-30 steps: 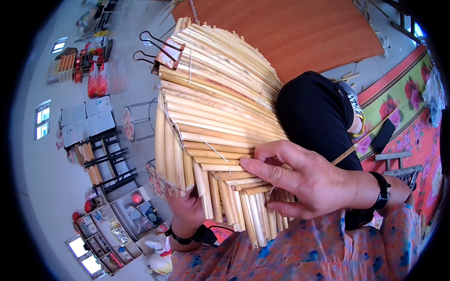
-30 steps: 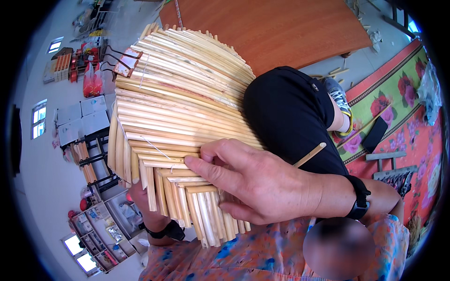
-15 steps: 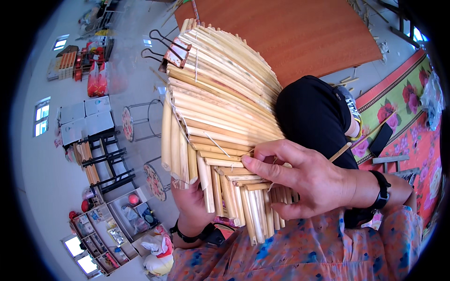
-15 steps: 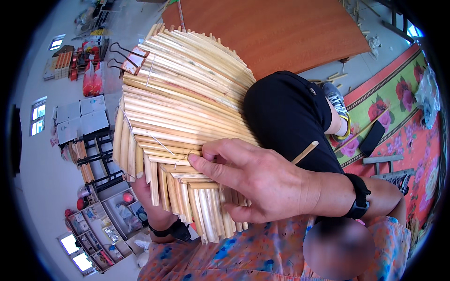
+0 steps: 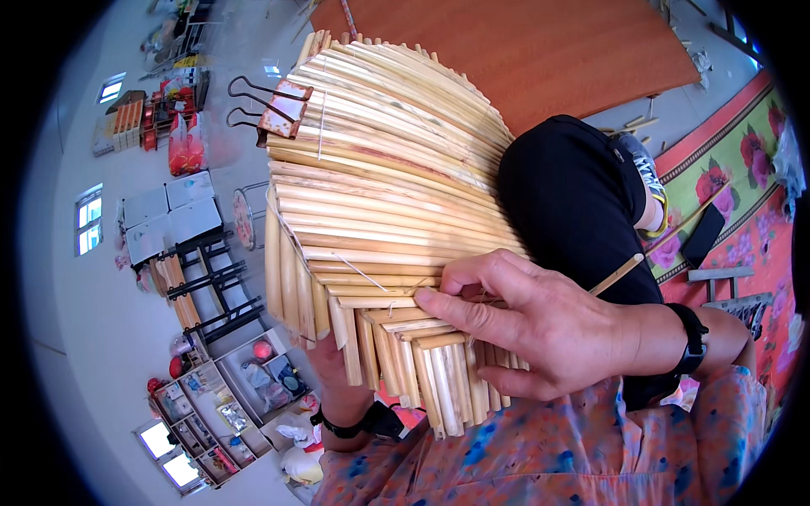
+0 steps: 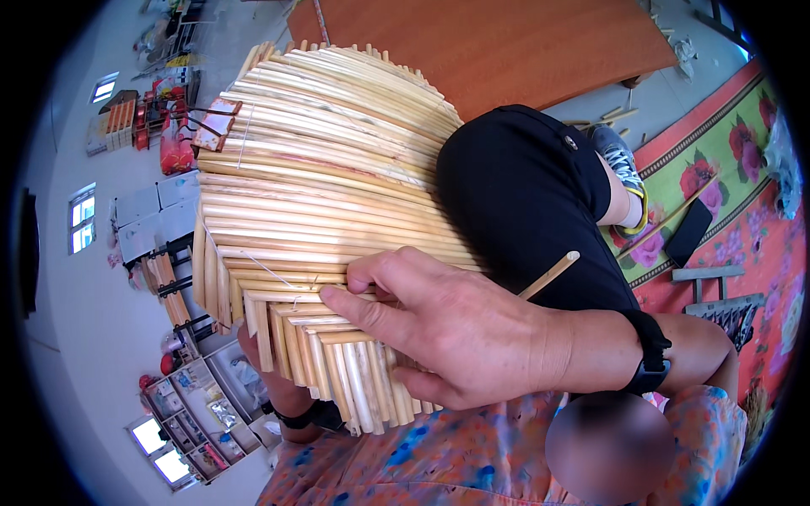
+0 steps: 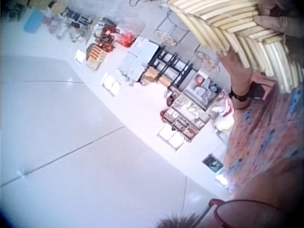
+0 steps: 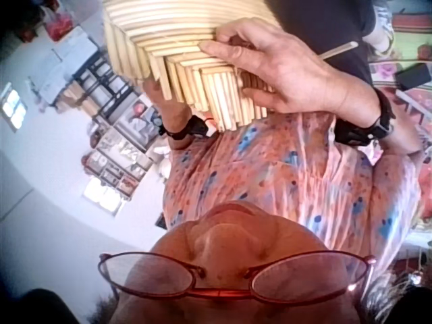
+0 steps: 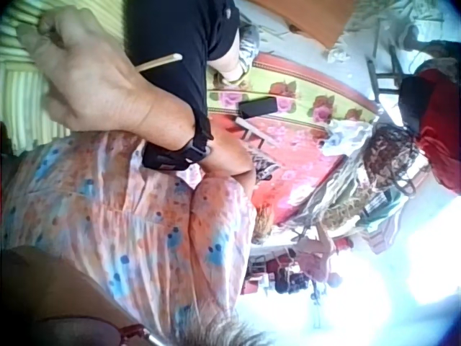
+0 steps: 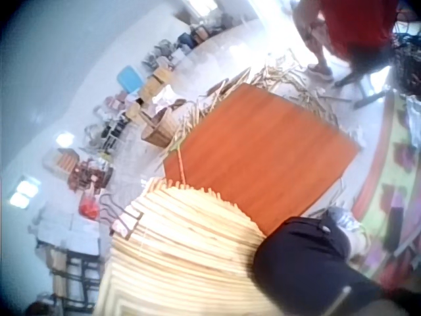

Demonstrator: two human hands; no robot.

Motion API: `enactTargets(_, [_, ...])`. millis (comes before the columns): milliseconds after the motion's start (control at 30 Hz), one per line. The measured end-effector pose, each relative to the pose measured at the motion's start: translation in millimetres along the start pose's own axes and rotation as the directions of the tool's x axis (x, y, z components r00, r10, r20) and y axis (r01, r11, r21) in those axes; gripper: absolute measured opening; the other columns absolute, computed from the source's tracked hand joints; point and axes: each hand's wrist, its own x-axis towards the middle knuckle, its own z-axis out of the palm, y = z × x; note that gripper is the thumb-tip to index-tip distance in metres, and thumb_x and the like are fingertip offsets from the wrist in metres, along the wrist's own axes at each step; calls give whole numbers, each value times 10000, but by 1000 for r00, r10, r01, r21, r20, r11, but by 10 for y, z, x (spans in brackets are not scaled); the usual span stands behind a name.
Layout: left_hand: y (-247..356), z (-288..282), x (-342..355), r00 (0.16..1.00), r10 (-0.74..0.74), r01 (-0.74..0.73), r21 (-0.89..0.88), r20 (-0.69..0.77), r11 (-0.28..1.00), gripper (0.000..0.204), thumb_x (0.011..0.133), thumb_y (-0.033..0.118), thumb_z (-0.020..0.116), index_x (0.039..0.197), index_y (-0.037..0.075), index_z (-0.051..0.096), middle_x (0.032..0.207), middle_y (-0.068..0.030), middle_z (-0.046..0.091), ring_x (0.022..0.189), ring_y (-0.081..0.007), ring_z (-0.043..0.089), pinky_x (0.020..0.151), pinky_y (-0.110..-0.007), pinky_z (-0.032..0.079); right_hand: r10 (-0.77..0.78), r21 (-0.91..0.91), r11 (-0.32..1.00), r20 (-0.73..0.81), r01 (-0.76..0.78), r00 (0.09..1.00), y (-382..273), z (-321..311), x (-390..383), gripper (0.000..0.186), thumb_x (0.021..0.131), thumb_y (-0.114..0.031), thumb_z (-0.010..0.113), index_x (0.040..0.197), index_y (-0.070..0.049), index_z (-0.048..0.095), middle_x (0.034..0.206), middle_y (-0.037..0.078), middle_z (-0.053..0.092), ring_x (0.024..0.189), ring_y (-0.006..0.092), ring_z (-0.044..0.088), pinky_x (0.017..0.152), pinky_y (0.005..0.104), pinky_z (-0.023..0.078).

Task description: The person is weaving a circular mat by arranging bamboo sticks together and securing them with string, using pliers to trim the ends.

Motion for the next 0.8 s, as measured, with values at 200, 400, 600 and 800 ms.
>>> enactTargets(200, [-15,70,93,1000,-18,19,-31,24,999,534,840,215,726,1299,-16,581,1348,-140,578,1253,-282,543,1076,-416,381,8,-58,998,-39,-10,999,30,-10,-3,758,737,-45,661,1430,53,369,1222,213,452,1086,365,517,917,393,479])
enactTargets(400, [187,5,27,998,-42,42,-15,39,999,486,821,185,736,1244,-23,618,1311,-170,598,1235,-309,557,1060,-420,391,23,-70,997,26,-21,999,-33,-26,45,792,728,-52,678,1445,45,357,1222,209,451,1072,367,521,898,388,487])
enactTargets(600, [293,231,300,990,111,-133,-287,-91,949,408,822,134,710,1189,-24,625,1047,-184,695,950,-329,698,772,-357,551,83,-176,982,53,-73,995,-74,-27,63,844,723,-106,728,1463,29,345,1226,206,446,1071,372,527,888,384,494])
enactTargets(800, [303,174,416,938,343,-345,-202,-42,917,368,807,-33,651,1169,6,598,799,-180,665,672,-379,665,574,-398,513,125,-163,980,67,-113,990,-297,-114,85,883,764,-277,783,1450,65,346,1259,235,442,1110,381,535,922,401,493])
